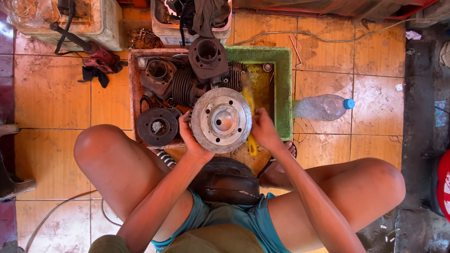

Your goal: Cleaning a motorcycle engine cylinder head with a brush, solvent, and cloth

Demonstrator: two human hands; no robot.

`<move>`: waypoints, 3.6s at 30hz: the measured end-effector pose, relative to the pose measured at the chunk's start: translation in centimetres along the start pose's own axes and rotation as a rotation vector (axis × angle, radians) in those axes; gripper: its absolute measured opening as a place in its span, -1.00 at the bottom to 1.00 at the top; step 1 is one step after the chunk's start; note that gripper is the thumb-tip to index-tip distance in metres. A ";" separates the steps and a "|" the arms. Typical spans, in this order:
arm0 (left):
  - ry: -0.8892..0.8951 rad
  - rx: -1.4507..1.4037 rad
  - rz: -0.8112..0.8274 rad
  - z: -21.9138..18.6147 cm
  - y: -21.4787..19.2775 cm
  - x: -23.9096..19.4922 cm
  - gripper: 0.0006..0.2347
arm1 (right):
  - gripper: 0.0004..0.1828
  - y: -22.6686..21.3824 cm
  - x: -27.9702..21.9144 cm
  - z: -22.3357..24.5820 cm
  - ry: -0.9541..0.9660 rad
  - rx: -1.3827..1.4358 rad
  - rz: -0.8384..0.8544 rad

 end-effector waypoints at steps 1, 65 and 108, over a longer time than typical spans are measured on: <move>0.001 -0.001 -0.002 0.3 0.2 -0.3 -0.63 | -0.69 0.4 0.1 -0.7 0.001 0.000 0.002; -0.002 0.128 -0.303 3.7 -0.2 -1.1 -0.70 | -0.11 3.1 -4.9 3.5 -0.792 -0.424 -0.085; 0.194 1.514 -0.411 -4.0 -3.1 4.7 -0.30 | -0.24 9.3 6.4 -11.2 -0.168 0.400 -0.368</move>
Point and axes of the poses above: each hand's wrist, its own x-axis towards the middle knuckle, its own y-axis out of the palm, z = x × y, the point moved 9 cm from there along x, towards the middle knuckle, and after that the axes turned 9 degrees about -y, right-handed, at the moved point
